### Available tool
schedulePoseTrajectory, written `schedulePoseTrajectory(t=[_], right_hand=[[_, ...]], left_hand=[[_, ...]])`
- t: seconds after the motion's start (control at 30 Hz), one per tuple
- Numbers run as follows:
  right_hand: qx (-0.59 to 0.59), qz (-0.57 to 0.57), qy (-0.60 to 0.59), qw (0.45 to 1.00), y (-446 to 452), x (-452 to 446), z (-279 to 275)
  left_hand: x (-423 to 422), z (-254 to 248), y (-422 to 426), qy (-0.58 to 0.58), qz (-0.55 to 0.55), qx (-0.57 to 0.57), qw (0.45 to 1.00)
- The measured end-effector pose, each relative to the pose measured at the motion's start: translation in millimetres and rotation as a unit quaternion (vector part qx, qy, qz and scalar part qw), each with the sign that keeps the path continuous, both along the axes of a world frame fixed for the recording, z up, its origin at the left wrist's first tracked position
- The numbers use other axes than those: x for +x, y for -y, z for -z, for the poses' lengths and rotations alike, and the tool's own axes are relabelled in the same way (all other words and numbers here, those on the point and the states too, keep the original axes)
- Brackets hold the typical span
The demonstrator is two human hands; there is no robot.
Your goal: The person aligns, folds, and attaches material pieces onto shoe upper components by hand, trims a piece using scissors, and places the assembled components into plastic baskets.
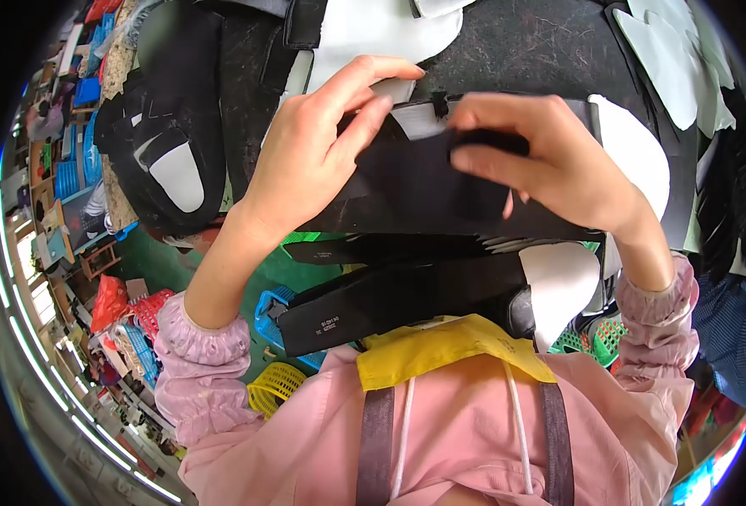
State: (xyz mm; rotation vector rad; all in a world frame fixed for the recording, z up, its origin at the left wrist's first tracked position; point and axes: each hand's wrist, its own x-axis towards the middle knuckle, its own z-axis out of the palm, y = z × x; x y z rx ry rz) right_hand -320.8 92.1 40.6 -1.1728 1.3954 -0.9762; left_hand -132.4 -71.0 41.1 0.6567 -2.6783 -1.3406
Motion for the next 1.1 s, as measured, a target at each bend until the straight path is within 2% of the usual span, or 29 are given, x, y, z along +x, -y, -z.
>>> schedulePoseTrajectory(t=[0.07, 0.13, 0.23, 0.33, 0.43, 0.53, 0.63, 0.73, 0.83, 1.1], right_hand=[[-0.029, 0.054, -0.101, 0.993, 3, -1, 19], [0.002, 0.051, -0.100, 0.994, 4, -5, 15], [0.041, 0.056, -0.087, 0.994, 4, -3, 6], [0.047, 0.056, -0.080, 0.994, 6, -2, 10], [0.064, 0.062, -0.081, 0.993, 7, -3, 9], [0.034, 0.084, -0.196, 0.976, 2, -5, 9], [-0.082, 0.111, -0.278, 0.951, -6, -9, 22], [-0.128, 0.110, -0.307, 0.937, -4, -10, 21], [-0.168, 0.114, -0.311, 0.929, -1, -10, 28], [-0.174, 0.101, -0.371, 0.907, 7, -13, 38]], left_hand=[[2, 10, 3, -0.061, 0.006, -0.014, 0.998], [4, 18, 6, -0.116, 0.004, -0.001, 0.993], [5, 2, 5, -0.024, 0.017, 0.009, 1.000], [2, 13, 1, -0.079, 0.017, -0.027, 0.996], [2, 11, 1, -0.052, 0.024, -0.034, 0.998], [-1, 16, 2, -0.122, 0.070, -0.074, 0.987], [0, 15, 3, -0.093, 0.100, -0.114, 0.984], [1, 5, -2, -0.029, 0.108, -0.201, 0.973], [1, 4, -7, -0.043, 0.118, -0.273, 0.954], [1, 0, -11, -0.021, 0.146, -0.364, 0.920]])
